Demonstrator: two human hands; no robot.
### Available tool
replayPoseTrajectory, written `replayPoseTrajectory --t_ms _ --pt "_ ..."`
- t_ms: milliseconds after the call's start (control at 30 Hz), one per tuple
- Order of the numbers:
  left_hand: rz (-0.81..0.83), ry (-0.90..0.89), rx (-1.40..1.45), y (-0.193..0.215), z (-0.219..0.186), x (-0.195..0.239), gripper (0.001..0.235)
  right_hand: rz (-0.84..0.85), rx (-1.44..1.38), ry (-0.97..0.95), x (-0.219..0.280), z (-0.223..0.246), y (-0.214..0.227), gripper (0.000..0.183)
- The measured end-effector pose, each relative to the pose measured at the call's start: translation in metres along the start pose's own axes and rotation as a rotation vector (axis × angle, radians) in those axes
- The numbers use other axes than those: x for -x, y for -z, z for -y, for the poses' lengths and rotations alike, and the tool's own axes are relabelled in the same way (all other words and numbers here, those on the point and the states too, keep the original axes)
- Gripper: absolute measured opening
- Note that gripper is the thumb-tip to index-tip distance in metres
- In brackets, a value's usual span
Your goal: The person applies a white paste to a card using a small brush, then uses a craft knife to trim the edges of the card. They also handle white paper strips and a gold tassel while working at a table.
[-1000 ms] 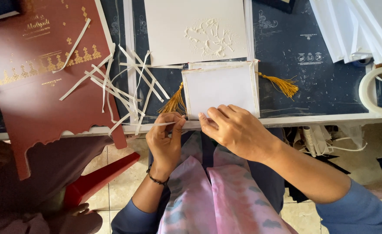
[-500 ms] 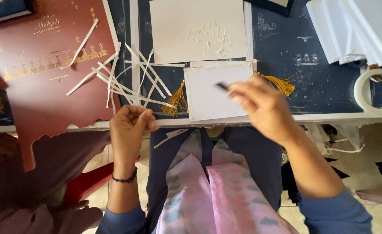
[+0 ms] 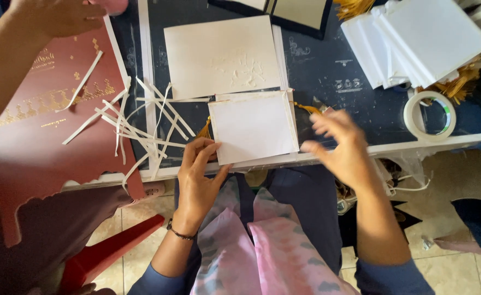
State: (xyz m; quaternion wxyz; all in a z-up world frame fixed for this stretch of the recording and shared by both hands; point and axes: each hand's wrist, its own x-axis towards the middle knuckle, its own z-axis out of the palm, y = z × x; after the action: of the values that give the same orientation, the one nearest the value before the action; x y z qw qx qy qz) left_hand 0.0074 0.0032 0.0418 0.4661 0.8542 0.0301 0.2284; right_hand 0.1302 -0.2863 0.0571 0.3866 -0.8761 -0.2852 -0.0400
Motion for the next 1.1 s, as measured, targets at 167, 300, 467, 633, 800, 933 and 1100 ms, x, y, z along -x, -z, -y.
replayPoseTrajectory --t_ms 167,300,467,633,800,933,1100 --pt "-0.018 -0.013 0.020 -0.005 0.009 -0.005 0.042 0.069 -0.080 -0.028 0.004 0.014 -0.022 0.064" --pt "-0.025 -0.032 0.016 -0.007 0.012 -0.008 0.041 0.049 -0.071 -0.071 -0.002 0.012 -0.024 0.048" --pt "0.043 0.052 0.088 0.000 0.010 -0.014 0.046 0.033 0.108 -0.060 -0.029 0.016 -0.017 0.044" --pt "0.043 0.121 0.146 0.004 0.016 -0.020 0.048 0.061 0.275 0.058 -0.077 0.036 -0.036 0.048" --pt "-0.008 0.095 0.113 0.006 0.029 -0.022 0.033 0.229 0.478 0.021 -0.103 0.030 -0.076 0.059" --pt "-0.070 0.142 0.198 0.017 0.032 -0.039 0.030 0.158 0.439 0.071 -0.124 0.020 -0.071 0.047" --pt "-0.244 -0.107 -0.030 0.067 0.029 -0.127 0.047 0.087 0.164 0.101 -0.124 0.022 -0.037 0.042"
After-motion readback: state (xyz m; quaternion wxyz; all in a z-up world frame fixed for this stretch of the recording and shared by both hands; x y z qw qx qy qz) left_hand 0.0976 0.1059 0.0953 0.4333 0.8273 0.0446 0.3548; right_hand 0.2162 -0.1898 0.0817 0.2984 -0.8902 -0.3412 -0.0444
